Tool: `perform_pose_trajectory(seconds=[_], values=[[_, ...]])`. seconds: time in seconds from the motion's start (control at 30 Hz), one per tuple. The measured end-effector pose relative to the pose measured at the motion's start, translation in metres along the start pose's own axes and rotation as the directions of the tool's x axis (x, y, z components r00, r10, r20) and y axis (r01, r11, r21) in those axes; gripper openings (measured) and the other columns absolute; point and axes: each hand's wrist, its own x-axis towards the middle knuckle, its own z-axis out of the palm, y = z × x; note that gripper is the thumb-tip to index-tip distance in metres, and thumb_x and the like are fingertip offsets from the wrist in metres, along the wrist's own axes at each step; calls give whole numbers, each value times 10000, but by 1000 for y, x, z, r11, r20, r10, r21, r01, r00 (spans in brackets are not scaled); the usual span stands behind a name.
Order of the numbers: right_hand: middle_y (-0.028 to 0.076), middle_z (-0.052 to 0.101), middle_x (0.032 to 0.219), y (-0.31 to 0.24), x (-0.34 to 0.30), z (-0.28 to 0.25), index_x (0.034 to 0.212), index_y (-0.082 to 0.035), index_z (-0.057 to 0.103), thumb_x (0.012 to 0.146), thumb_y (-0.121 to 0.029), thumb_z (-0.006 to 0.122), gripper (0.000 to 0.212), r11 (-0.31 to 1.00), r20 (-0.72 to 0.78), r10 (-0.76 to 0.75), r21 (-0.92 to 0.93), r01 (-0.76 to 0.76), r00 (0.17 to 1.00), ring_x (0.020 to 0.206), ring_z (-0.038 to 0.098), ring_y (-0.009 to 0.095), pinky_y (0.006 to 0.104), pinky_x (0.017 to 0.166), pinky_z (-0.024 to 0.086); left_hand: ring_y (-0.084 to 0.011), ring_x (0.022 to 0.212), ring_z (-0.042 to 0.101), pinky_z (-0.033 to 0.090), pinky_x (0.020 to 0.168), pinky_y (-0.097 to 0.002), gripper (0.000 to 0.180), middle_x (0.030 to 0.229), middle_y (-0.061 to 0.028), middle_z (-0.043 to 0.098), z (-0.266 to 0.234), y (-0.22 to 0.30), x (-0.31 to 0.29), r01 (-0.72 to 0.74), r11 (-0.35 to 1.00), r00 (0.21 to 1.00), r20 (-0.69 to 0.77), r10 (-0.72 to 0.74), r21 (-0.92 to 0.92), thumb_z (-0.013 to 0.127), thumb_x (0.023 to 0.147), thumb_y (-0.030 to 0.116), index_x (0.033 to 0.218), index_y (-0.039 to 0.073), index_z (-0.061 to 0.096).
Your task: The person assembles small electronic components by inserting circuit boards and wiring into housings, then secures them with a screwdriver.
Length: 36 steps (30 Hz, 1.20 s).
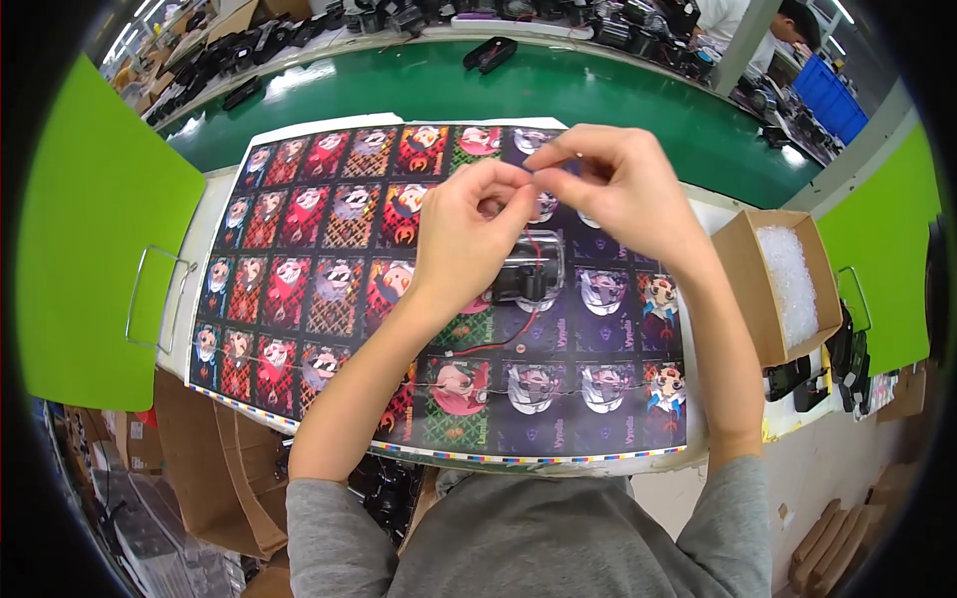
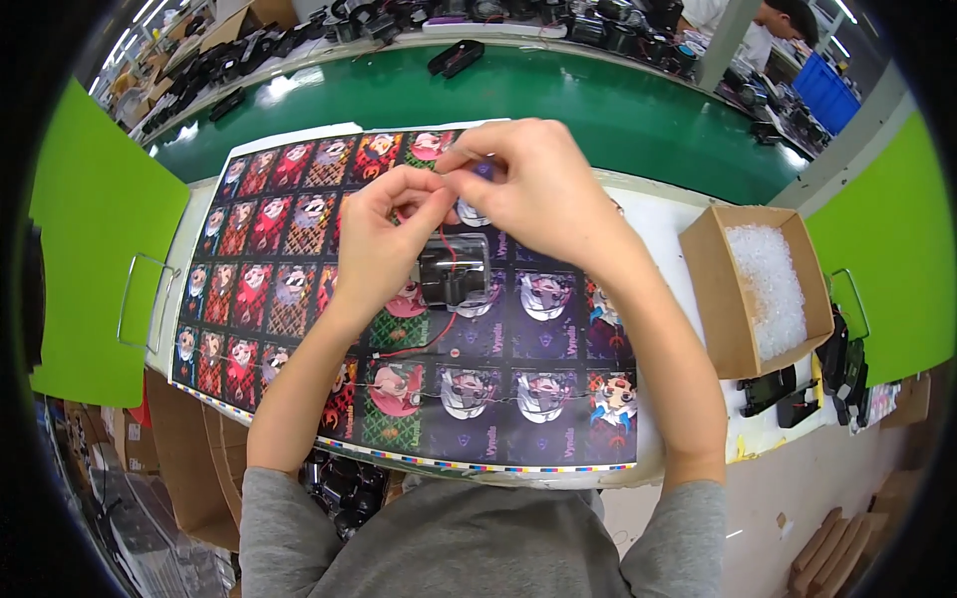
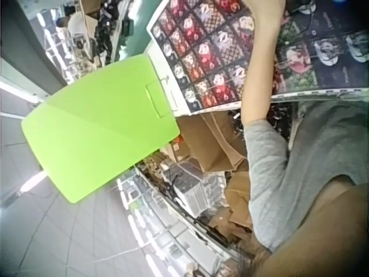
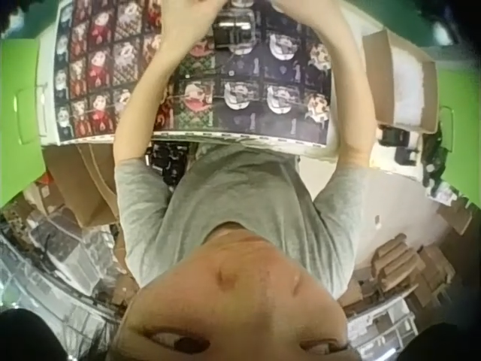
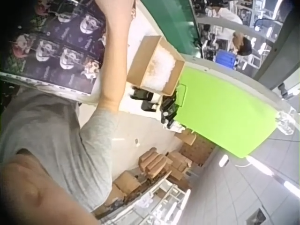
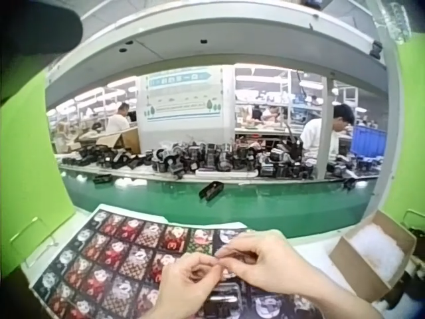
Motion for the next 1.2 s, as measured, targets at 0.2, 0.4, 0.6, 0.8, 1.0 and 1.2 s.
perform_pose_trajectory(seconds=[0.2, 0.4, 0.6, 0.8, 1.0, 1.2], values=[[182, 641, 736, 2, -1, 3, 828, 31, 656, 715, -86, 626, 165, 995, -4, -38, -87, 38, 999, 667, 643, 271, 326, 628, 499, -103, 639, 599, 451, 599, -215, 157, 705, -67, 639, 4, -2, -3, -212, 936, 971, -52, 235, 282, 594, 801, 7, 926, -13, 502], [-8, 597, 670, 12, 2, -7, 843, -1, 658, 793, -121, 672, 131, 911, 192, 192, 329, -247, 962, 545, 422, 15, 195, 474, 336, -183, 631, 599, 456, 572, -269, 387, 716, -103, 612, 3, -1, -1, -431, 866, 895, 1, 446, 255, 645, 787, 40, 1018, -6, 338], [-26, 561, 663, 7, 2, -10, 830, 16, 640, 798, -100, 659, 121, 962, 118, 142, 218, -165, 983, 556, 406, 9, 198, 477, 322, -144, 814, 598, 454, 742, -262, 426, 863, -109, 631, 1, 6, -1, 5, 910, 990, 128, 53, -416, 628, 814, 42, 1087, 43, 301], [73, 545, 723, 2, 1, -14, 795, 18, 611, 779, -111, 632, 131, 998, -149, -53, 14, 56, 987, 617, 500, 160, 290, 553, 399, -117, 969, 534, 419, 843, -270, 357, 1029, -55, 583, -5, -8, 6, 218, 949, 790, 612, -33, -230, 606, 862, 216, 1153, 38, 500], [137, 542, 747, -5, 1, -10, 790, 14, 585, 777, -96, 601, 113, 984, -244, -165, -105, 143, 956, 664, 556, 277, 357, 596, 447, -90, 729, 437, 360, 655, -233, 324, 799, 5, 432, -1, -12, -1, 120, 991, 829, 555, -69, -57, 689, 780, 298, 1013, 81, 627], [157, 592, 747, -8, 0, -1, 819, 11, 545, 802, -65, 563, 80, 967, -309, -249, -126, 220, 918, 671, 587, 321, 377, 597, 462, -269, 852, 535, 459, 710, -374, 437, 1003, -135, 462, 1, -1, -3, -156, 879, 980, 181, 81, 451, 717, 692, 314, 999, 43, 565]])
